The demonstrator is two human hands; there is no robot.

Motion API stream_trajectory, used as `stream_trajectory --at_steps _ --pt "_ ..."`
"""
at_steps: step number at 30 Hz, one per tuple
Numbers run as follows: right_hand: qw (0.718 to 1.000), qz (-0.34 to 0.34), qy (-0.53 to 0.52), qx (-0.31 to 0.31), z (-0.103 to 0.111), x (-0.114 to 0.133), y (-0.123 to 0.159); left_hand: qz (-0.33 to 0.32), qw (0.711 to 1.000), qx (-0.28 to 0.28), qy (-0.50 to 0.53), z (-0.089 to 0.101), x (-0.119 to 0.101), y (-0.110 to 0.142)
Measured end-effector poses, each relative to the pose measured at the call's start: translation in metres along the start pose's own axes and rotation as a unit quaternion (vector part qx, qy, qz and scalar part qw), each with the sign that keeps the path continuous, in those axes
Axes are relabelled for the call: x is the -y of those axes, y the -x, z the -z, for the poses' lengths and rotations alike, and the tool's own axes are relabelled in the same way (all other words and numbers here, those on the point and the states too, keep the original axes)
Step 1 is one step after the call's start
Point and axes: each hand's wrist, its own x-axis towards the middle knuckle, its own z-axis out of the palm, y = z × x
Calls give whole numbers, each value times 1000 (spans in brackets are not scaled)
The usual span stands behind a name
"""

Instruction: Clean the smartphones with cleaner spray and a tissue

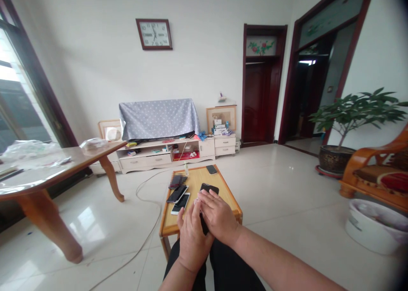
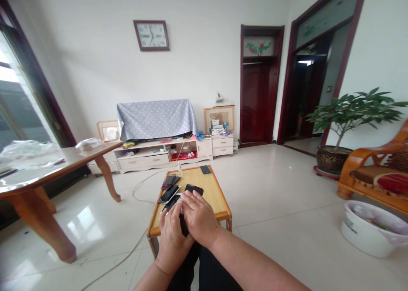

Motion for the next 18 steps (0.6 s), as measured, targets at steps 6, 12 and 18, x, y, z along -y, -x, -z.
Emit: stream_trajectory --at_steps 6,12,18 --pt "996 -62 8 -65 1 -11 7 26 999 -14 -14 0 6 1" --pt "998 0 -49 -27 0 1 17 23 999 -26 -2 -1 6 -2" --pt "979 -121 -85 -137 11 -10 7 50 998 -28 16 0 1 -5"
